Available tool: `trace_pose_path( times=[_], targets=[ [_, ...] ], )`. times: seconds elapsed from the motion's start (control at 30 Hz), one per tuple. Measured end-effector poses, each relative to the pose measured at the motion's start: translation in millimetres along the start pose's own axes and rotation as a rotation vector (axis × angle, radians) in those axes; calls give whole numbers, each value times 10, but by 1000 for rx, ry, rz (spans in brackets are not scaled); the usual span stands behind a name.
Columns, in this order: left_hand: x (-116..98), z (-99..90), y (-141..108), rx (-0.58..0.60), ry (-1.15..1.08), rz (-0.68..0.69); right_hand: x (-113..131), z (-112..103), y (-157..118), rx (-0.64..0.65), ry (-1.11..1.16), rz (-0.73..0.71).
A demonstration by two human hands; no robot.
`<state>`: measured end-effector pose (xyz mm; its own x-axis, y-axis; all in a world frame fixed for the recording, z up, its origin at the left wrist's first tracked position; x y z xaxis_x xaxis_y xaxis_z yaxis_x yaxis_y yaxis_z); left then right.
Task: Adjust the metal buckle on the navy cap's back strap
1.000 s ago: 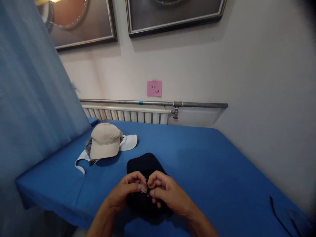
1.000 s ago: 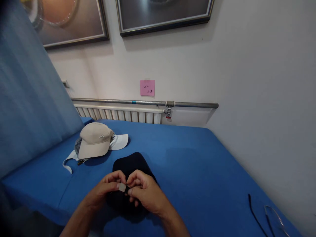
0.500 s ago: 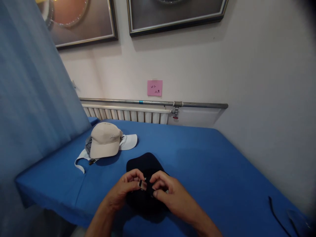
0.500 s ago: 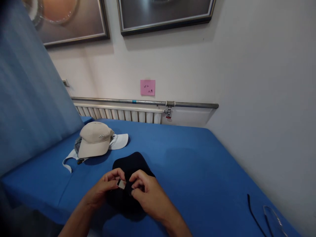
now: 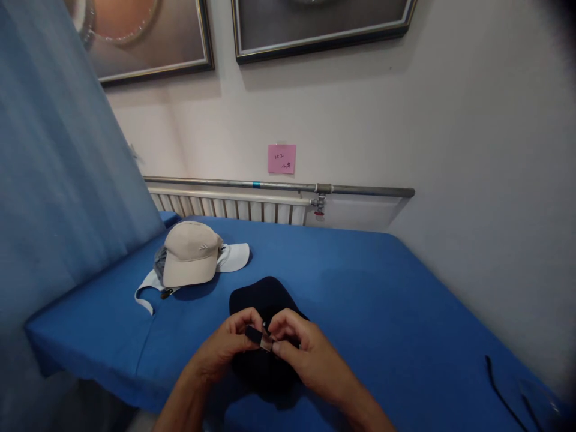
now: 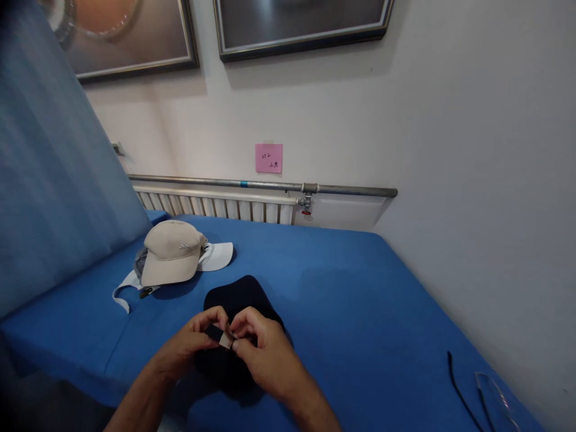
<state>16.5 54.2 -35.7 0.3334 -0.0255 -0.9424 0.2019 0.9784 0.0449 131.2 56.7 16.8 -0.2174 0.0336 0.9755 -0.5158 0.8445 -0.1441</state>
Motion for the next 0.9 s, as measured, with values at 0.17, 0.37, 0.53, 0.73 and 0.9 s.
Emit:
trace_pose_path(
  times=[0.17,0.37,0.53,0.73,0.9],
  targets=[
    [-89,32,-11,139,-28,86,65,-23,-27,-35,-12,6],
    [-146,20,-8,129,35,147,124,-33,-50,-64,-61,-8],
    [-191,22,2,65,154,167,177,-18,-81,-41,-113,-58],
    [-227,41,-10,72,221,173,290,9,-160,-101,-375,-113],
    [-252,32,-30,72,253,162,280,5,-150,-175,-515,-159]
  ],
)
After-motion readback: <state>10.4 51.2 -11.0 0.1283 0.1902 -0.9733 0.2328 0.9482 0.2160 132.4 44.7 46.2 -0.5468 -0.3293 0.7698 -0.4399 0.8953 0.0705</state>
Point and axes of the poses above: each hand's wrist, its own y-axis towards the middle knuckle, its own z-axis out of the palm, x = y × z, the point moved 9 cm from there along y, towards the middle knuckle, and after that the axes turned 10 degrees about z, right-handed, at the moved point
